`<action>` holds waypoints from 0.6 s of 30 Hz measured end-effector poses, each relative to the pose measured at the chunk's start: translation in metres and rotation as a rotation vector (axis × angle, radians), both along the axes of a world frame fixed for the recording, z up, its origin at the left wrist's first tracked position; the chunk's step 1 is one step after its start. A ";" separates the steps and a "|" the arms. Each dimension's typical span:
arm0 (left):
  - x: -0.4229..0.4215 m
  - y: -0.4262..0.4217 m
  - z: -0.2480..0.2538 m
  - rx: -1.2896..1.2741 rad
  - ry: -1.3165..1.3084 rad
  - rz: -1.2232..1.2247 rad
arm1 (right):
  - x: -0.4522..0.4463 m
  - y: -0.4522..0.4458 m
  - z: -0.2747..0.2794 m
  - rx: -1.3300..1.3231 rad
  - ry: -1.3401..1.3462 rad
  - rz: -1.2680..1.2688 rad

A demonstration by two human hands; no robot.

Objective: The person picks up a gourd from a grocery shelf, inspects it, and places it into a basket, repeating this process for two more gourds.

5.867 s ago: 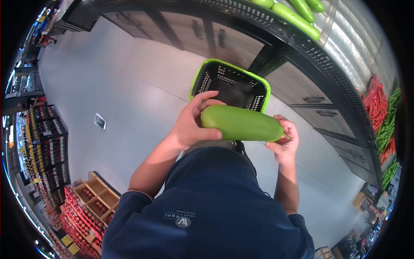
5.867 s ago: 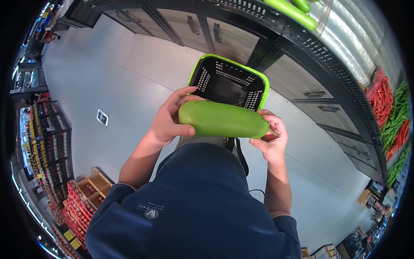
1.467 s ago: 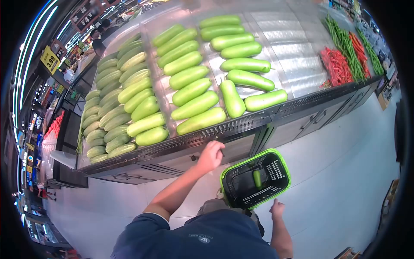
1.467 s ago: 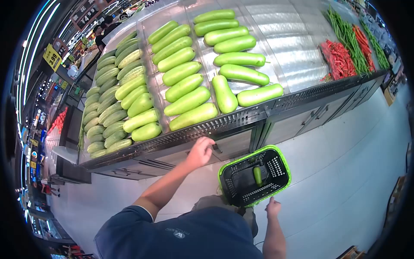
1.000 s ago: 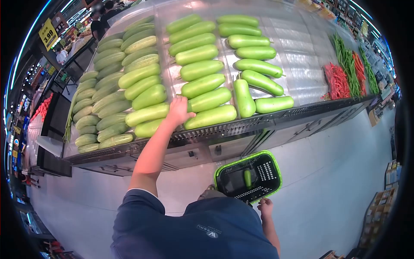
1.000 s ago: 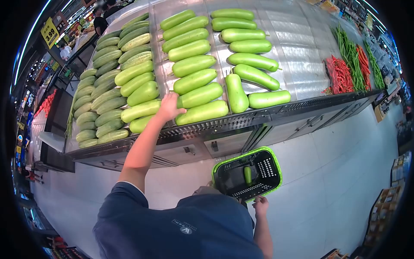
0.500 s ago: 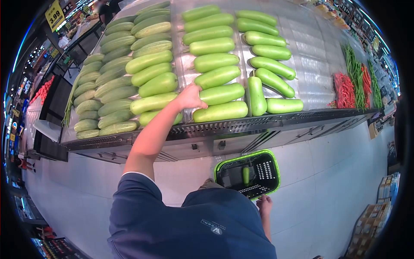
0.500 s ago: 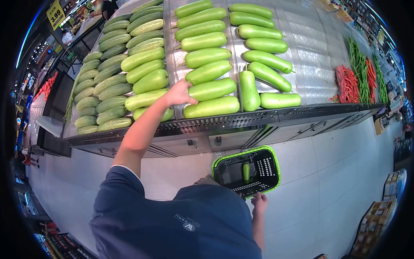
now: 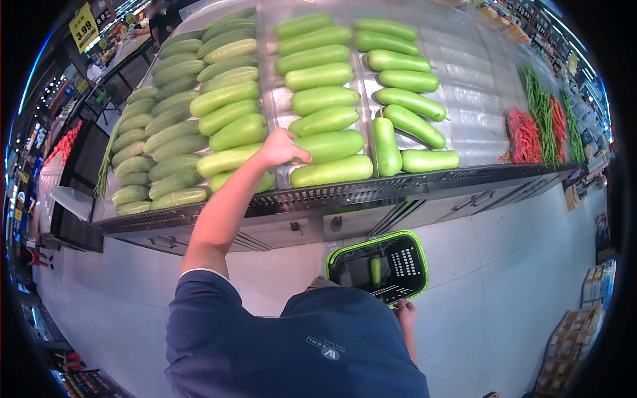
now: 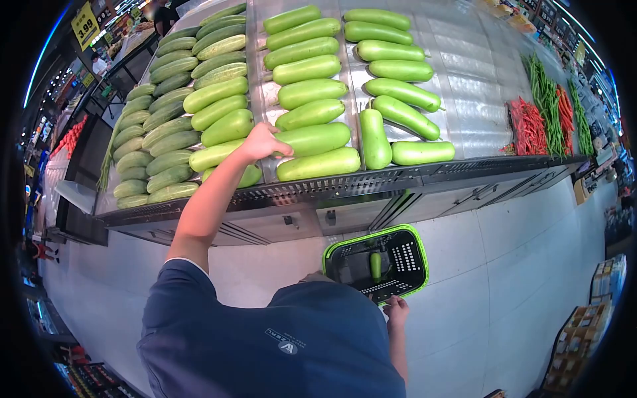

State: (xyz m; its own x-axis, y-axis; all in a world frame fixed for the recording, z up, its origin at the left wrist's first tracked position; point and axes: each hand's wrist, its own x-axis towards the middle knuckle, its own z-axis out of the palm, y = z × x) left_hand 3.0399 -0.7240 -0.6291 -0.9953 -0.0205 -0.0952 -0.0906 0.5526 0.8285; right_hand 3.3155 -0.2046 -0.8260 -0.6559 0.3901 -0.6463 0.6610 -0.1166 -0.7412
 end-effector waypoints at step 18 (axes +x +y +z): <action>0.032 0.039 -0.005 0.868 -0.103 0.172 | 0.010 0.031 -0.009 0.011 0.015 0.043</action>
State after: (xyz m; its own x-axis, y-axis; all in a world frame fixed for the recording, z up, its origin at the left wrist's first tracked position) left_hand 3.0720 -0.6854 -0.6340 -0.9708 -0.0478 -0.2351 -0.2112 -0.2941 0.9321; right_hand 3.3256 -0.1739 -0.8347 -0.6815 0.3686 -0.6322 0.6542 -0.0803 -0.7521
